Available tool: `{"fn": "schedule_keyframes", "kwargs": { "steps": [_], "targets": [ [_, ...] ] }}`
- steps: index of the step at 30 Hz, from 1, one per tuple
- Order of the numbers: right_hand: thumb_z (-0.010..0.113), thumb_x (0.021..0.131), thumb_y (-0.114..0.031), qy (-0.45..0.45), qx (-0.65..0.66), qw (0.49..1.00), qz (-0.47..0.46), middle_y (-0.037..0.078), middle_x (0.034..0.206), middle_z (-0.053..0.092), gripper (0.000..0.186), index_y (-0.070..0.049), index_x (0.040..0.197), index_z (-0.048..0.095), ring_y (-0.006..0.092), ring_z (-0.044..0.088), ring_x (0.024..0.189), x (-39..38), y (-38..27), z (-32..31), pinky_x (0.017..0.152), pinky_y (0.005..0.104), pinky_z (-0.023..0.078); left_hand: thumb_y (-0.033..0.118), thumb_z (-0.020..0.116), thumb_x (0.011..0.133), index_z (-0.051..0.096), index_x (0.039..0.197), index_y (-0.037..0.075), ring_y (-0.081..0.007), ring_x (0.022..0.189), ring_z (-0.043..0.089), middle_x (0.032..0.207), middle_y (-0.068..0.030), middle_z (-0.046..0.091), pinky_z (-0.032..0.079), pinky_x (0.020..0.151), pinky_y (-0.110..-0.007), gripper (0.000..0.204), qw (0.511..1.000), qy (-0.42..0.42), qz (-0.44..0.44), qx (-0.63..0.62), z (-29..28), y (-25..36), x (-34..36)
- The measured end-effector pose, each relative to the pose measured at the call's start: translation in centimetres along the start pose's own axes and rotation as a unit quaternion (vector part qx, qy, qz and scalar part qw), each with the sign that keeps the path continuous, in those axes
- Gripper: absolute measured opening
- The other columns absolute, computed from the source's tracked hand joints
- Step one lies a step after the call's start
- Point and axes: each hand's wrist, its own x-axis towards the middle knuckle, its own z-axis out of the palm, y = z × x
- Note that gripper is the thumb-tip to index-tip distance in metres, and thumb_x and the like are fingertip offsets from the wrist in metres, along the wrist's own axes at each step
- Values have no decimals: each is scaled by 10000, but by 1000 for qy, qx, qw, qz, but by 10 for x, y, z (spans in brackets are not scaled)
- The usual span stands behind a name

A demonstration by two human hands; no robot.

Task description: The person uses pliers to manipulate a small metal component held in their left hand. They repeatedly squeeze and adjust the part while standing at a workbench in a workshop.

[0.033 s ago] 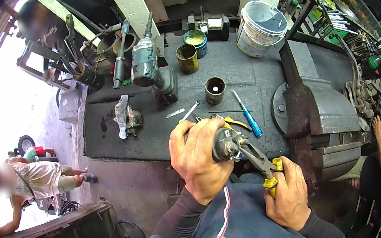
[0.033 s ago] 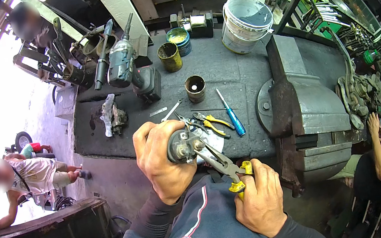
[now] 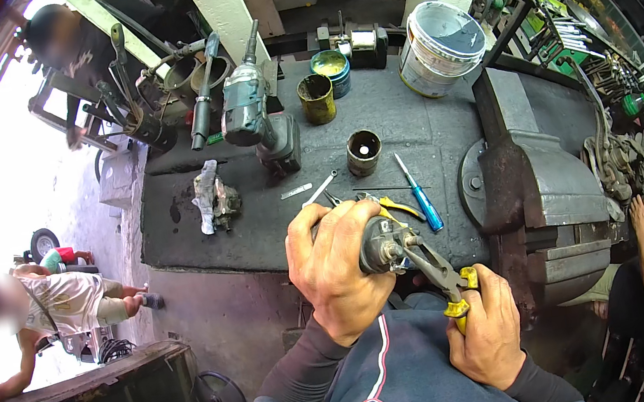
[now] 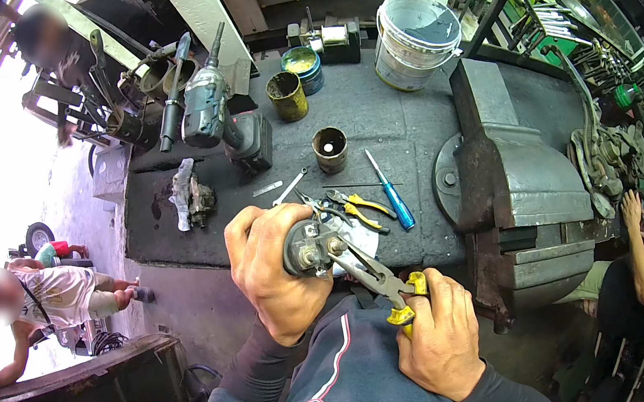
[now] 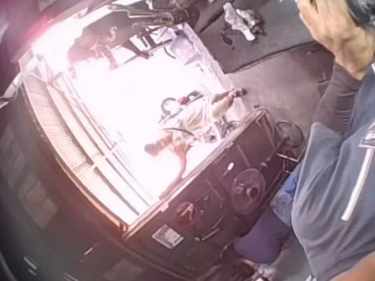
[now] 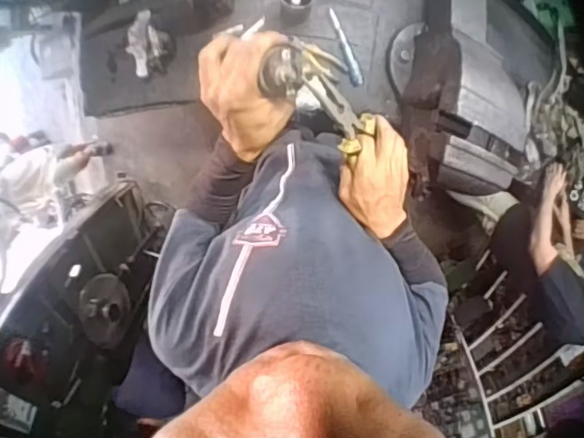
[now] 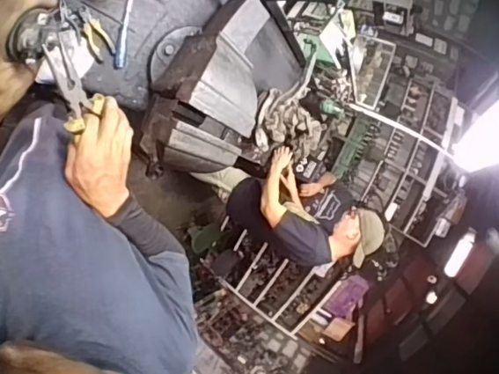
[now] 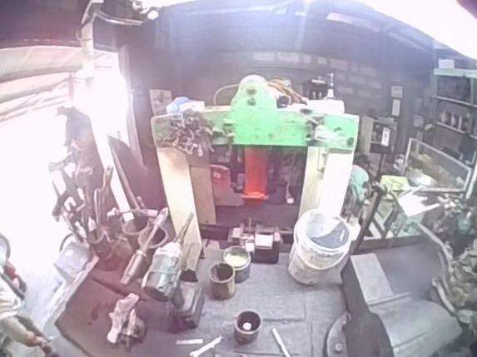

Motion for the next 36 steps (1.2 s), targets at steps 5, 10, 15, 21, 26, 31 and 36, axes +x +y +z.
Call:
{"fn": "schedule_keyframes", "kwargs": {
  "steps": [5, 10, 15, 21, 26, 31, 36],
  "targets": [
    [823, 681, -57, 16, 9, 1000, -18, 341, 1367, 564, 523, 52, 1168, 665, 494, 598, 1173, 2, 4, 3, 1021, 556, 482, 103, 867, 617, 757, 1146, 124, -325, 1058, 660, 1094, -48, 783, 498, 992, -439, 540, 1000, 23, 9, -2, 2, 2, 0],
    [734, 620, 34, 42, 37, 997, -52, 327, 1291, 569, 454, 57, 1053, 603, 508, 608, 1086, 11, 18, 7, 899, 545, 534, 99, 860, 599, 753, 1101, 133, -322, 1013, 668, 1049, -39, 789, 518, 951, -434, 514, 1000, -13, 9, -22, -2, -2, 8],
    [744, 556, -66, 51, 34, 995, -76, 311, 1272, 592, 444, 26, 983, 661, 472, 612, 1041, 9, 34, 9, 897, 549, 529, 83, 843, 579, 754, 1055, 141, -329, 969, 662, 986, -16, 787, 534, 889, -432, 488, 995, -82, -3, -53, -11, -3, 12],
    [745, 498, -87, 49, 25, 990, -128, 297, 1262, 602, 482, 26, 959, 663, 463, 633, 1049, 17, 51, 5, 883, 542, 539, 84, 839, 599, 761, 1019, 146, -314, 916, 677, 931, -30, 775, 557, 813, -421, 431, 987, -139, -1, -83, -26, -4, 23],
    [744, 463, -108, 51, 14, 984, -173, 261, 1253, 610, 502, 10, 942, 651, 453, 644, 1055, 25, 63, -1, 877, 537, 548, 68, 862, 582, 781, 1004, 128, -316, 947, 700, 942, -58, 770, 579, 856, -419, 434, 961, -239, -19, -136, -37, -11, 30],
    [736, 472, -109, 65, 14, 974, -217, 231, 1207, 626, 460, -6, 913, 656, 425, 664, 1033, 35, 75, -2, 864, 514, 559, 123, 864, 605, 782, 1027, 118, -333, 922, 709, 951, -88, 765, 579, 844, -421, 429, 918, -358, -16, -169, -44, -19, 41],
    [740, 504, -91, 45, 10, 968, -248, 212, 1213, 632, 437, -9, 928, 672, 421, 663, 1053, 46, 80, -10, 885, 507, 559, 133, 869, 607, 773, 1061, 90, -347, 905, 740, 971, -119, 779, 593, 846, -417, 465, 854, -464, 10, -235, -36, -36, 48]
  ]
}}
